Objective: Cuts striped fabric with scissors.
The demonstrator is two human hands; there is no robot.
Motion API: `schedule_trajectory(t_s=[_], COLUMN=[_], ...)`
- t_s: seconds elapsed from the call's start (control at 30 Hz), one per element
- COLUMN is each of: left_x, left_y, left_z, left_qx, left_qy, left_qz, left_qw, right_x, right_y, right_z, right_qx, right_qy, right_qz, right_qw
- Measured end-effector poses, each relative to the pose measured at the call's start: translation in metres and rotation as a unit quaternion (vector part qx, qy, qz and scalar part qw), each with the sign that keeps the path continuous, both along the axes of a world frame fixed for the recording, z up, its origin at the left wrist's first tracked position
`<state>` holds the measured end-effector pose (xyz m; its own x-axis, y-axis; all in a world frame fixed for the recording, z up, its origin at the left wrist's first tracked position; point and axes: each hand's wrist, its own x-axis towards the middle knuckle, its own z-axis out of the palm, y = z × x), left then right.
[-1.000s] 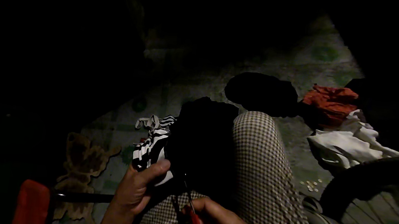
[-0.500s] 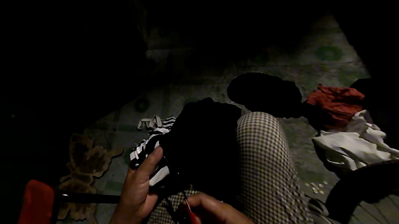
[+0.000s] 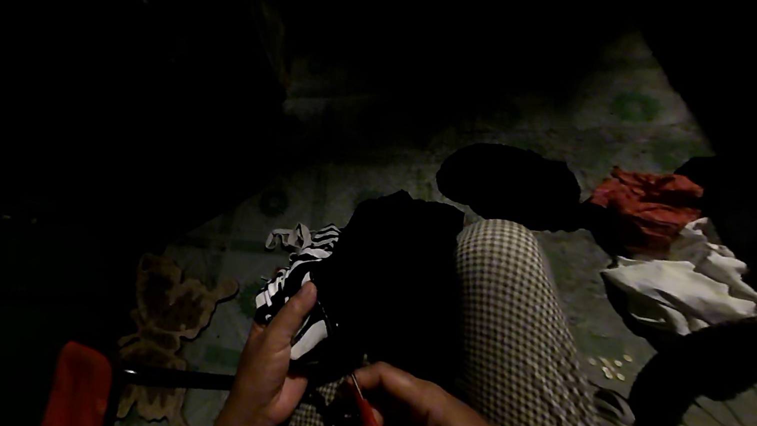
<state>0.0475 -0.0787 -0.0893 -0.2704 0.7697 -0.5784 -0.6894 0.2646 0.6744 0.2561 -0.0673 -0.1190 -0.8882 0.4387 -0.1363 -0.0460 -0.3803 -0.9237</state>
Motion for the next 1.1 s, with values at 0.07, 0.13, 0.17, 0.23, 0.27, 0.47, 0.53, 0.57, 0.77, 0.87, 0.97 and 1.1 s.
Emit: schedule_trajectory(t_s=[0.07, 0.13, 0.17, 0.23, 0.27, 0.47, 0.53, 0.57, 0.77, 0.87, 0.97, 1.1], left_x=[0.001, 0.001, 0.001, 0.0, 0.0, 0.0, 0.0, -0.001, -0.002, -0.003, -0.004, -0.003], left_y=[0.0, 0.0, 0.0, -0.001, -0.001, -0.002, -0.001, -0.001, 0.0, 0.0, -0.001, -0.001], left_z=[0.001, 0.002, 0.002, 0.002, 0.002, 0.002, 0.003, 0.003, 0.005, 0.005, 0.004, 0.004], left_qx=[0.001, 0.002, 0.005, 0.007, 0.009, 0.022, 0.022, 0.022, 0.029, 0.028, 0.031, 0.035], left_qy=[0.0, 0.005, 0.006, 0.005, 0.003, 0.002, 0.004, 0.006, 0.029, 0.041, 0.064, 0.074], left_qz=[0.004, 0.01, 0.014, 0.018, 0.019, 0.02, 0.023, 0.022, 0.03, 0.025, 0.019, 0.019], left_qw=[1.0, 1.0, 1.0, 1.0, 1.0, 1.0, 0.999, 0.999, 0.999, 0.998, 0.997, 0.996], right_x=[-0.003, -0.005, -0.005, -0.006, -0.007, -0.011, -0.012, -0.012, -0.013, -0.015, -0.016, -0.017], right_y=[0.0, -0.001, -0.002, -0.004, -0.004, -0.008, -0.01, -0.01, -0.01, -0.01, -0.007, -0.003], right_z=[0.001, 0.003, 0.004, 0.007, 0.008, 0.011, 0.01, 0.009, 0.009, 0.008, 0.008, 0.008], right_qx=[0.008, 0.017, 0.022, 0.031, 0.037, 0.029, 0.026, 0.024, -0.011, -0.01, -0.001, -0.002], right_qy=[-0.002, -0.01, -0.014, -0.024, -0.027, -0.025, -0.019, -0.014, 0.002, 0.004, 0.007, 0.01], right_qz=[-0.01, -0.02, -0.025, -0.03, -0.033, -0.048, -0.053, -0.055, -0.05, -0.051, -0.047, -0.038], right_qw=[1.0, 1.0, 0.999, 0.999, 0.998, 0.998, 0.998, 0.998, 0.999, 0.999, 0.999, 0.999])
